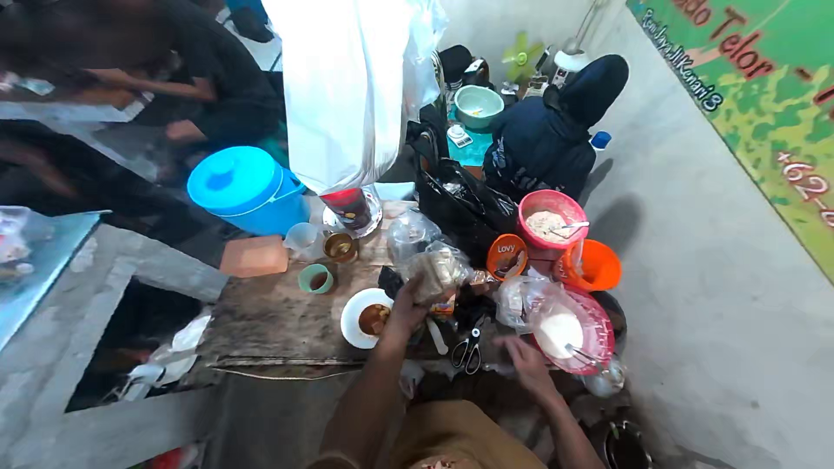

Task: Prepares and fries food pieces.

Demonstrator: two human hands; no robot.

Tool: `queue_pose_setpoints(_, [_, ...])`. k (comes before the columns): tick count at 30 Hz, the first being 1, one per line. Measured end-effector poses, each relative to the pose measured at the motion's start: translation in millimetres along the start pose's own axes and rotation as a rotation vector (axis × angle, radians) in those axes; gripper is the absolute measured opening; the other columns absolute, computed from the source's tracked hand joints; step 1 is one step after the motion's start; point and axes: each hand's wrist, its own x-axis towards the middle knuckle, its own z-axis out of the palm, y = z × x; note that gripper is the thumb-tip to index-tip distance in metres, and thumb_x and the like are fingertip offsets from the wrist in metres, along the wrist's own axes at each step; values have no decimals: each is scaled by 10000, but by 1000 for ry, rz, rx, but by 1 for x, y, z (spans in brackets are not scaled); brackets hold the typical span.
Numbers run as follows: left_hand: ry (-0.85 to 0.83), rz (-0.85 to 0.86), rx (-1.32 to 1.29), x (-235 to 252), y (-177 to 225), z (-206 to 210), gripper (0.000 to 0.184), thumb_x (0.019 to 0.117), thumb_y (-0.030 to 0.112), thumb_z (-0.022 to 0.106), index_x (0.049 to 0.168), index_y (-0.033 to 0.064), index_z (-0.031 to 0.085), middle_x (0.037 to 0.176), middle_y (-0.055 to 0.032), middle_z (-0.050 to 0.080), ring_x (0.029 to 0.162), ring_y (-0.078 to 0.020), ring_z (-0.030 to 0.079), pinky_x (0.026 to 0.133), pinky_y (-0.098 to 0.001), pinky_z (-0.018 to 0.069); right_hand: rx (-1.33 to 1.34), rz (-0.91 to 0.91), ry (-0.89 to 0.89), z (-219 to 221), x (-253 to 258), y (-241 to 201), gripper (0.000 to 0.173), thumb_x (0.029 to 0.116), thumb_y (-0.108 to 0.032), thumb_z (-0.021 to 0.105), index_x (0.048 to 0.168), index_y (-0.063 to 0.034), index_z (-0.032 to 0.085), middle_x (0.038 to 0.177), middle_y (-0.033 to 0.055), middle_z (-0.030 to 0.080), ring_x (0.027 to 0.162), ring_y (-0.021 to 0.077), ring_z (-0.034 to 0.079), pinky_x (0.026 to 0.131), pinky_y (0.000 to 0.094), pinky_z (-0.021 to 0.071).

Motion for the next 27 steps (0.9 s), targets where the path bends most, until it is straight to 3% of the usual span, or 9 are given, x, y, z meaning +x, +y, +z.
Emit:
queue_pose_setpoints(3, [-88, -14, -11, -26, -11, -2, 385, 1097, 276, 398, 1389, 39, 481, 1216, -203, 656, 1067, -329, 682, 882, -521, 593, 87, -190, 185, 10, 39, -62, 358, 1054, -245, 559, 1325, -25, 637, 1275, 117, 693, 1130, 167, 689, 980, 370, 584])
queue_pose_setpoints(7, [-196, -18, -27, -64, -11, 3, 367, 1107, 259, 351, 1333, 21, 514, 1163, -194, 679, 1035, -314, 695, 875, -500, 600, 254, -217, 189, 10, 52, -119, 621, 941, -301, 744, 1462, -49, 520, 1368, 108, 641, 1103, 151, 700, 910, 330, 620])
queue_pose_setpoints(8, [-244, -15, -37, -71, -10, 1, 364, 1104, 257, 353, 1331, 25, 517, 1168, -188, 682, 1043, -304, 696, 892, -491, 598, 260, -227, 208, 10, 51, -128, 599, 917, -291, 773, 1420, -49, 556, 1285, 98, 685, 1030, 150, 717, 867, 333, 629])
queue_pose_setpoints(10, [-300, -1, -61, -84, -7, -5, 338, 1067, 248, 436, 1309, 32, 532, 1165, -190, 689, 1047, -308, 698, 898, -502, 597, 227, -348, 326, 9, 44, -143, 360, 899, -183, 794, 1196, -12, 683, 1045, 74, 750, 888, 136, 735, 800, 312, 644])
queue_pose_setpoints(13, [-366, 10, -35, -97, -4, -19, 400, 954, 303, 638, 1273, 69, 575, 1149, -167, 706, 1059, -307, 697, 922, -532, 580, 107, -691, 457, 6, 27, -163, 131, 895, -34, 767, 1021, -12, 744, 979, 61, 751, 852, 131, 733, 770, 298, 652])
queue_pose_setpoints(17, [-474, -46, 83, -117, -4, -24, 621, 740, 461, 877, 1217, 136, 649, 1111, -100, 738, 1024, -243, 717, 910, -474, 594, 34, -857, 490, -5, 5, -186, 87, 913, -74, 762, 1000, -74, 759, 1074, 72, 752, 1052, 213, 712, 920, 398, 615])
queue_pose_setpoints(22, [-631, -107, 116, -131, -11, -22, 448, 857, 282, 808, 1241, 119, 643, 1125, -105, 737, 1011, -243, 723, 903, -460, 598, -54, -904, 448, -25, -17, -199, 58, 945, -83, 714, 1000, -92, 698, 1028, 43, 730, 1061, 193, 701, 929, 404, 613])
queue_pose_setpoints(25, [-663, -140, 339, -134, -5, -14, 622, 828, 240, 838, 1343, 92, 524, 1143, -100, 722, 997, -259, 724, 870, -474, 615, 97, -888, 292, -35, -31, -203, 145, 931, -41, 710, 1047, -110, 657, 1044, 49, 741, 1008, 198, 732, 905, 409, 634])
queue_pose_setpoints(27, [-733, -92, 521, -135, 1, -6, 698, 848, 265, 828, 1415, 61, 475, 1199, -92, 705, 1036, -232, 713, 896, -444, 611, 195, -837, 196, -40, -42, -207, 159, 961, -50, 686, 1101, -120, 657, 1018, 29, 740, 896, 157, 735, 839, 355, 643])
